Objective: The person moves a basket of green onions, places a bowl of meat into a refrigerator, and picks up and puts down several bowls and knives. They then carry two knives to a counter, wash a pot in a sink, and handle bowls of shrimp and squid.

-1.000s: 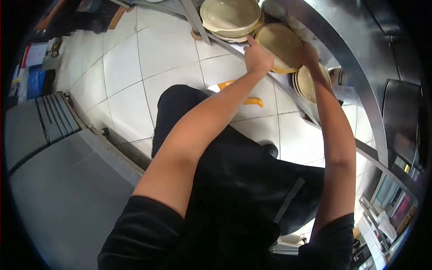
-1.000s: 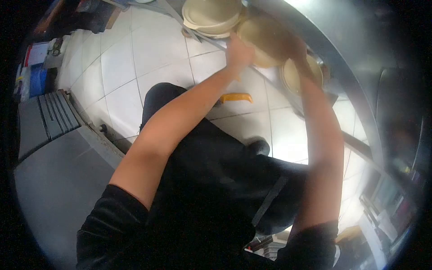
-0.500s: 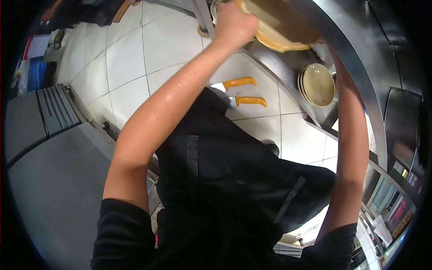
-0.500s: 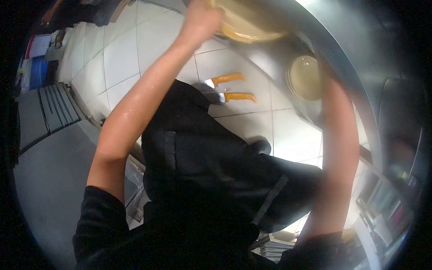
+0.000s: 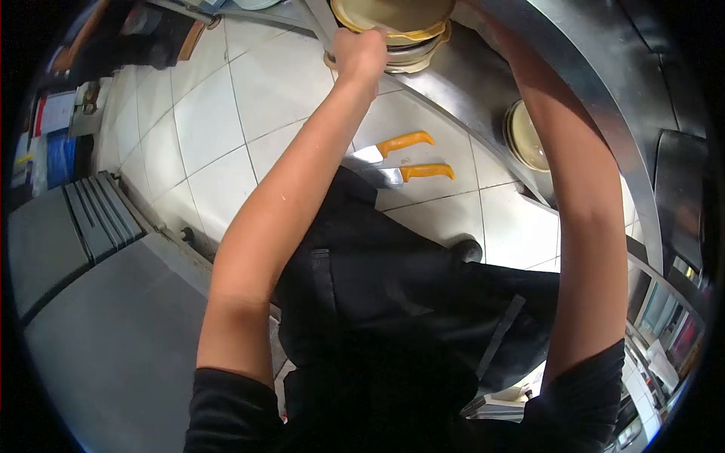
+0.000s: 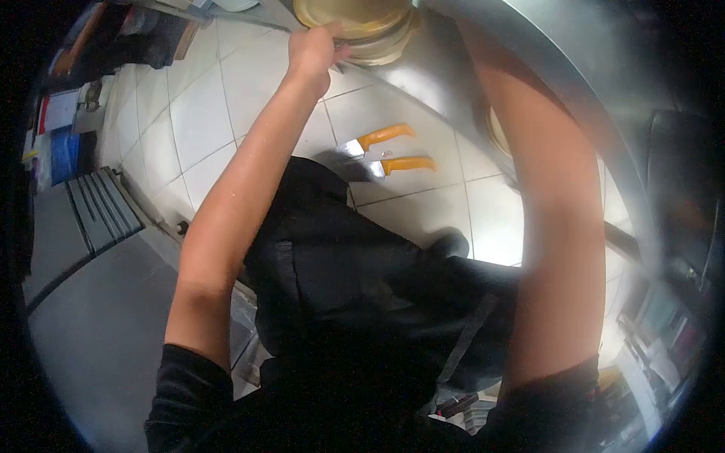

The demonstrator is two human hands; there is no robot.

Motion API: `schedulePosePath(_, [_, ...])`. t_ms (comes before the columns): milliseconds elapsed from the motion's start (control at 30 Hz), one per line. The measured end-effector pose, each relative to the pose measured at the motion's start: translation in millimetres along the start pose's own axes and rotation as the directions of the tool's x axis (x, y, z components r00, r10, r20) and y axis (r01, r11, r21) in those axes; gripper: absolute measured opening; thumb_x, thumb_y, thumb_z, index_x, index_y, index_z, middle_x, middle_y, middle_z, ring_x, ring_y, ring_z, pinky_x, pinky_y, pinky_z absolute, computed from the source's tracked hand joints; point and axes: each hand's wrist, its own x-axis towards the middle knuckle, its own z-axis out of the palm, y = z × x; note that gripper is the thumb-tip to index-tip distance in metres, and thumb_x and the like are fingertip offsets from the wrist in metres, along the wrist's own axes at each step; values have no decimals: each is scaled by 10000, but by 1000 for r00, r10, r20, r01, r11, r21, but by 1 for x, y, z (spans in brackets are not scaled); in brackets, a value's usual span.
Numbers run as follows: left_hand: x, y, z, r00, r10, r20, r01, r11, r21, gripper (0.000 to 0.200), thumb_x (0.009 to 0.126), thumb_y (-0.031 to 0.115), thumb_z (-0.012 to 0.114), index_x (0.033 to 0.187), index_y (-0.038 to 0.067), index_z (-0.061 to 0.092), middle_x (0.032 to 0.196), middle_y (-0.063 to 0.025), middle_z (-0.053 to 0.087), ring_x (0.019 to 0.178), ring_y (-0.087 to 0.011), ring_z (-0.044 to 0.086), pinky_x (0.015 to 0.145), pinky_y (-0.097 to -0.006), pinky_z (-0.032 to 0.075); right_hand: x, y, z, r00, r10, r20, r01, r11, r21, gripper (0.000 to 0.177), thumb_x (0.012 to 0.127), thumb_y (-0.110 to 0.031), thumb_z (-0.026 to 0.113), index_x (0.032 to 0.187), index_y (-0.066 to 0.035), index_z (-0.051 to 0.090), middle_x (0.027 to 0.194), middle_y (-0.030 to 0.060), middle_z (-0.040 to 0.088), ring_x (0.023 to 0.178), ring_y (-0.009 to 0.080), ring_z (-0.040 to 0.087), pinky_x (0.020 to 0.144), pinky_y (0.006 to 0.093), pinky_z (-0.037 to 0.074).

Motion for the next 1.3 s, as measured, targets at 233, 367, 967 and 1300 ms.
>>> schedulePosePath(233, [-29,-49,-31,997,78,-28,-81,982,-172,635,798,133,558,1346,-9,270,1058,-124,501,920,-171,499,733,-333,468,-146,102,-62,946,322,-42,-325,936,-133,370,800,-249,550,1098,-31,576,900,179,629,818,249,628,712,346,465])
schedulePosePath(367, [-60,-101,-49,971,-198,132,191,980,59,602,808,153,562,1335,9,310,1055,-117,519,903,-202,552,725,-315,470,-254,159,-88,935,354,23,-333,898,-287,422,888,-409,504,1118,-60,563,810,161,609,731,232,586,700,330,460])
schedulePosePath(967, [-5,-186,-21,775,-240,585,-496,344,798,634,695,292,690,1214,20,449,1202,-216,492,1078,-336,515,885,-407,432,-209,106,4,651,748,126,-618,426,661,542,875,-295,558,1333,-113,332,1288,128,461,1144,253,472,884,374,412])
schedulePosePath(1300, [-47,-358,58,836,207,508,-533,86,842,725,661,287,677,1292,106,371,1263,-166,391,1196,-348,362,996,-576,223,-240,-72,-72,749,516,415,-561,827,-15,480,716,-25,627,1184,-85,542,986,70,626,899,185,556,829,295,423])
